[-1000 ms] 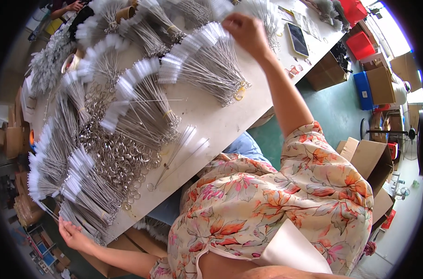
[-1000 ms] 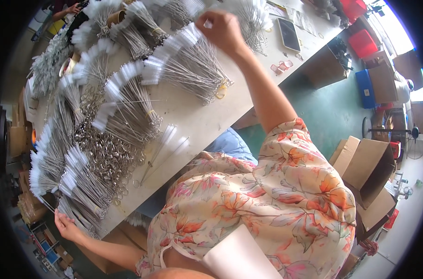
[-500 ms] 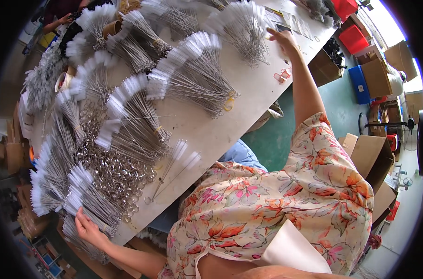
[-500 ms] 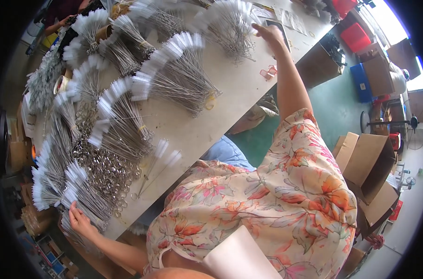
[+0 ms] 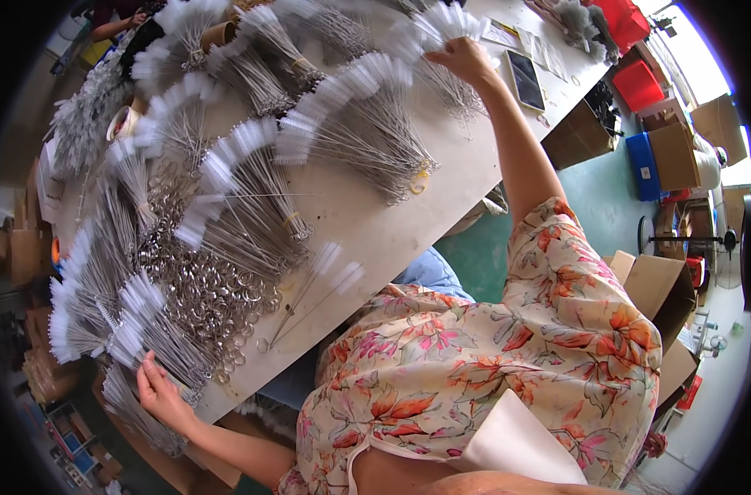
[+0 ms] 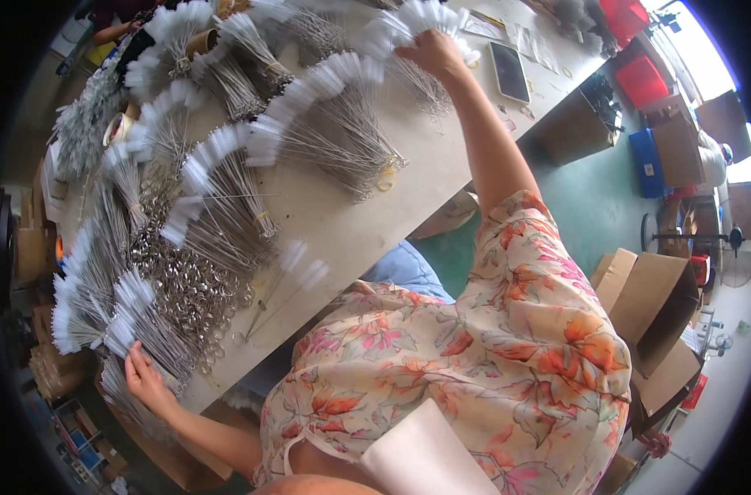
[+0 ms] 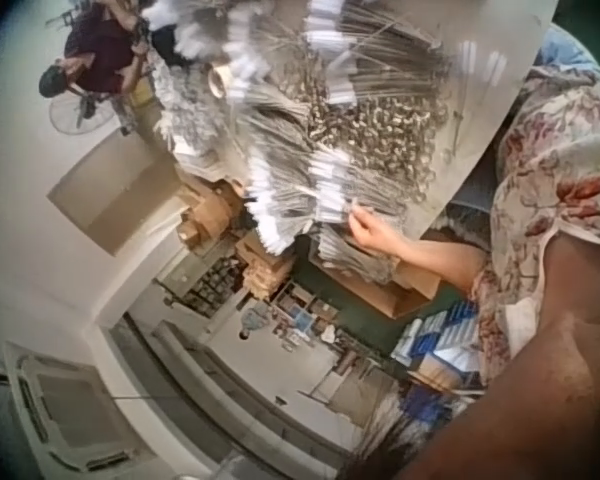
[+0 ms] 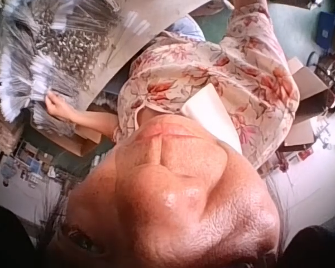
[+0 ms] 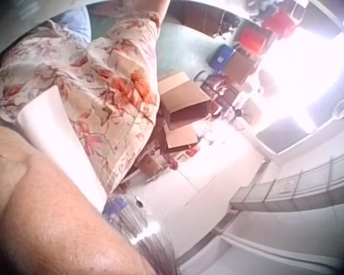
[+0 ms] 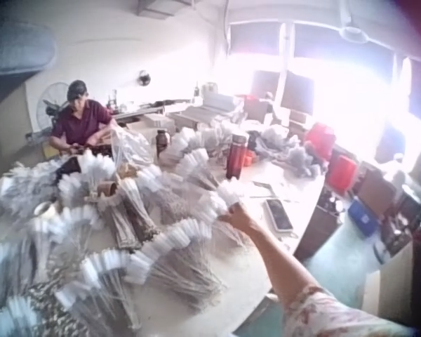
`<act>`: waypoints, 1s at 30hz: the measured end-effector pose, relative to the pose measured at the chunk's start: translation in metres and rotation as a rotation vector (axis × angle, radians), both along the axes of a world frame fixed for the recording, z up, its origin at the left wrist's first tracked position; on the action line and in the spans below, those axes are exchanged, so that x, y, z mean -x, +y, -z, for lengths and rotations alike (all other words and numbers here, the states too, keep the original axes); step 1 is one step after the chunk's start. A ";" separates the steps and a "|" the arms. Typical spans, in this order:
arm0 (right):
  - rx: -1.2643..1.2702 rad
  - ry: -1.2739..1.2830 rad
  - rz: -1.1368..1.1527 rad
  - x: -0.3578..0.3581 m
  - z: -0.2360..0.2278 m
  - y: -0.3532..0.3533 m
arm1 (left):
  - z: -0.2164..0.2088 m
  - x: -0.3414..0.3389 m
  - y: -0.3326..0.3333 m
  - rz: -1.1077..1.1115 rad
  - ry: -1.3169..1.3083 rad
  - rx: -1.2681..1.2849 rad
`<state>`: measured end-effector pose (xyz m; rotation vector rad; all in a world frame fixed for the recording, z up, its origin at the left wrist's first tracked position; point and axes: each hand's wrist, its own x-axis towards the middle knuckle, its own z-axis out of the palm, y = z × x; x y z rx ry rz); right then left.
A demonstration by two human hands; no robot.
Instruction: Assembling bottle brushes by attaching wire stems and metal rings to the brush heads.
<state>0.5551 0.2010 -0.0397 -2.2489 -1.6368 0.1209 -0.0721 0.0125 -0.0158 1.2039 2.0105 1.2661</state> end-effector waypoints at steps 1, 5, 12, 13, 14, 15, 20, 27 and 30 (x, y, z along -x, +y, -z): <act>0.007 -0.011 -0.025 -0.011 0.001 -0.001 | 0.001 0.000 0.000 -0.003 -0.033 -0.008; 0.160 0.036 0.011 -0.024 -0.002 -0.011 | 0.008 0.005 -0.007 -0.007 -0.037 -0.032; 0.212 0.115 0.096 -0.023 0.011 -0.030 | 0.022 -0.003 -0.007 0.041 -0.083 -0.012; 0.234 0.129 0.086 -0.023 0.014 -0.032 | 0.022 -0.005 -0.007 0.047 -0.091 -0.011; 0.257 0.142 0.072 -0.023 0.015 -0.033 | 0.021 -0.008 -0.007 0.049 -0.100 -0.010; 0.237 0.111 0.059 -0.022 0.016 -0.034 | 0.020 -0.011 -0.008 0.042 -0.102 -0.009; -0.723 -0.309 0.048 0.004 -0.025 -0.044 | 0.023 -0.027 -0.002 0.058 -0.515 -0.157; -0.705 0.720 -0.411 0.204 -0.097 -0.060 | 0.014 -0.107 0.015 0.395 -0.372 -0.171; -0.320 1.417 -0.919 0.265 -0.051 -0.068 | 0.002 -0.148 0.026 0.564 -0.352 -0.265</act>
